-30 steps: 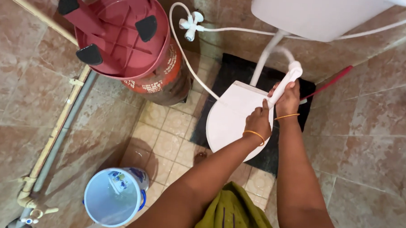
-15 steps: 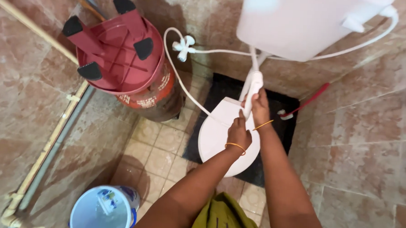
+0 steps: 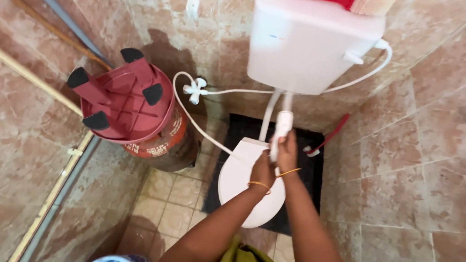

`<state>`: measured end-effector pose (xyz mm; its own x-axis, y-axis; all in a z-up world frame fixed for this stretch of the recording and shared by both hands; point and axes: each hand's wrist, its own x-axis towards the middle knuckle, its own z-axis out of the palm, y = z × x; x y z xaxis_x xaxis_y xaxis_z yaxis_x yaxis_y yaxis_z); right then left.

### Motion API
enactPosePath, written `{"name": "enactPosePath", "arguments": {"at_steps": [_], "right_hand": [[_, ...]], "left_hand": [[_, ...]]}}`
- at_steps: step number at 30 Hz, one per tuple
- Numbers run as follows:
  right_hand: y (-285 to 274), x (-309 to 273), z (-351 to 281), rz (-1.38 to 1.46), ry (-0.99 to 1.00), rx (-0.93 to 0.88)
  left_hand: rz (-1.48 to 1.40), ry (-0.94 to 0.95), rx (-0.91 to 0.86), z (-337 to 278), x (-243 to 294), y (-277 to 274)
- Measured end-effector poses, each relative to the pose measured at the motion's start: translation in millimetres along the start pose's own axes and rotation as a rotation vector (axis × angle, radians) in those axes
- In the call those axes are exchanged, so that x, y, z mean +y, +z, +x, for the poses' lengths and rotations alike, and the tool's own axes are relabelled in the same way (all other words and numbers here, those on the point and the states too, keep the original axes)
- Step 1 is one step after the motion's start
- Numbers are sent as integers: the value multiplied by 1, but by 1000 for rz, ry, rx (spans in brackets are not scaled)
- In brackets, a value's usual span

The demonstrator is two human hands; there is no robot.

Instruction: Scrubbing a toilet bowl, cleaning a bathroom faucet, and filling buckets with water in a bathroom setting.

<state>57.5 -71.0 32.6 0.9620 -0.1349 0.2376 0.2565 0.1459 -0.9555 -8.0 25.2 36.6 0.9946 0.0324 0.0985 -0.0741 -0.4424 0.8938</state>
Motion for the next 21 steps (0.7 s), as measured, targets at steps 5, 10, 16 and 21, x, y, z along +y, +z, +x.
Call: {"name": "enactPosePath", "arguments": {"at_steps": [5, 10, 16, 21], "right_hand": [[35, -38, -18, -200, -137, -120], [13, -59, -16, 149, -124, 75], [28, -45, -4, -133, -32, 51], [76, -93, 3, -134, -67, -187]], "left_hand": [[-76, -135, -41, -6, 23, -43], [8, 75, -46, -1, 33, -27], [-24, 63, 26, -5, 67, -57], [-156, -40, 133, -3, 90, -87]]}}
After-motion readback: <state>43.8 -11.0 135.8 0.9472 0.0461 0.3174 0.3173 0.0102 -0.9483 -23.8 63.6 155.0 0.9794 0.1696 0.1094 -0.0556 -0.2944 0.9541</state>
